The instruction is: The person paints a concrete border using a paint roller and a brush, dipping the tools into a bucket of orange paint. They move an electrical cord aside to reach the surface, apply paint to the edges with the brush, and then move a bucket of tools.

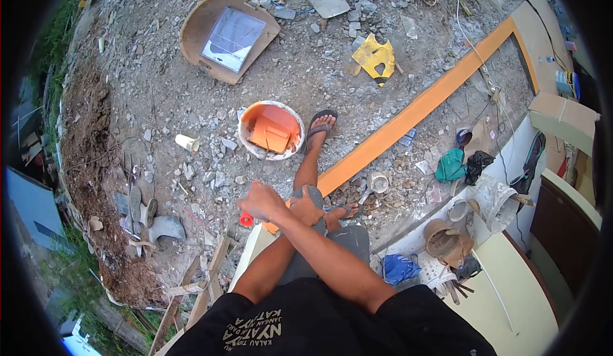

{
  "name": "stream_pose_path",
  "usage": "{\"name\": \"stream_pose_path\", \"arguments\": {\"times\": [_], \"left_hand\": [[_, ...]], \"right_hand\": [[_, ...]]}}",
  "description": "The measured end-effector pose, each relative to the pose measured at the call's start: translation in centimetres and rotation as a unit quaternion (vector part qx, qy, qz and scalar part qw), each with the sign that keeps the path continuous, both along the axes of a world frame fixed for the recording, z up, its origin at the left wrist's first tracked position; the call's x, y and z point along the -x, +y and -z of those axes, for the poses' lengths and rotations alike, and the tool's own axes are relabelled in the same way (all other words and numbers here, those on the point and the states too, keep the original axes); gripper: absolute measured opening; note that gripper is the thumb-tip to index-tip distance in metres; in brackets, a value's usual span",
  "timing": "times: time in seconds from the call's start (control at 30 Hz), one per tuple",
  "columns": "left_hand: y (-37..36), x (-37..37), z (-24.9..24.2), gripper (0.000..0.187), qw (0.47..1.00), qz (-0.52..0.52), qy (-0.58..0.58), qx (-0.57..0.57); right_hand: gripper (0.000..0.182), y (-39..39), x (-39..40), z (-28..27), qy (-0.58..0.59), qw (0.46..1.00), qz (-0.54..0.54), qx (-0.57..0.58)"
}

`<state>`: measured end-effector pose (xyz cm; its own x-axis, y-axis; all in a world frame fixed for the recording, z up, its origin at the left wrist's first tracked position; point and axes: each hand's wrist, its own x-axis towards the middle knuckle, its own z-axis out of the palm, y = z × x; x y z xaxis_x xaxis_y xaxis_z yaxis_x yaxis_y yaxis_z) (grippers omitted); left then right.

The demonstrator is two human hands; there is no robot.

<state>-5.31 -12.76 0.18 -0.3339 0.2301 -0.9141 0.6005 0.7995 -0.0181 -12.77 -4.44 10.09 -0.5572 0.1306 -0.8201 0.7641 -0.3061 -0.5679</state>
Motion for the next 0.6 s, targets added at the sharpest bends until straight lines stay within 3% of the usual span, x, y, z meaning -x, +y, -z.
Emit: {"name": "stream_pose_path", "arguments": {"times": [0.07,0.17,0.23,0.33,0.37,0.43,0.57,0.6], "left_hand": [[-0.8,-1.0,1.6,0.109,1.0,-0.002,0.027,0.007],[0.0,-0.9,1.6,0.109,0.999,-0.003,0.04,0.006],[0.8,-0.5,-1.0,0.108,1.0,-0.015,0.02,-0.003],[1.6,0.2,-2.6,0.102,0.999,-0.03,-0.009,-0.018],[1.6,0.3,-2.7,0.097,0.999,-0.035,-0.018,-0.02],[3.2,1.1,-0.8,0.097,0.998,-0.017,-0.017,-0.056],[4.9,1.3,2.5,0.097,0.997,0.019,-0.031,-0.074],[5.1,1.3,3.0,0.097,0.997,0.028,-0.035,-0.07]], "right_hand": [[0.045,1.2,0.8,2.4,0.015,1.0,-0.015,0.016],[0.044,0.3,0.4,1.6,0.028,0.998,-0.033,0.037],[0.047,-1.6,-1.1,-1.6,0.06,0.997,-0.029,-0.023],[0.049,-3.4,-2.1,-1.2,0.077,0.992,-0.026,-0.095],[0.048,-2.9,-2.0,-0.8,0.058,0.996,-0.038,-0.052],[0.049,0.6,-0.2,2.2,0.029,0.997,-0.067,0.033],[0.058,-2.5,-0.1,8.4,0.108,0.99,-0.059,-0.061],[0.059,-1.3,-0.8,5.2,0.088,0.993,-0.075,-0.031]]}}
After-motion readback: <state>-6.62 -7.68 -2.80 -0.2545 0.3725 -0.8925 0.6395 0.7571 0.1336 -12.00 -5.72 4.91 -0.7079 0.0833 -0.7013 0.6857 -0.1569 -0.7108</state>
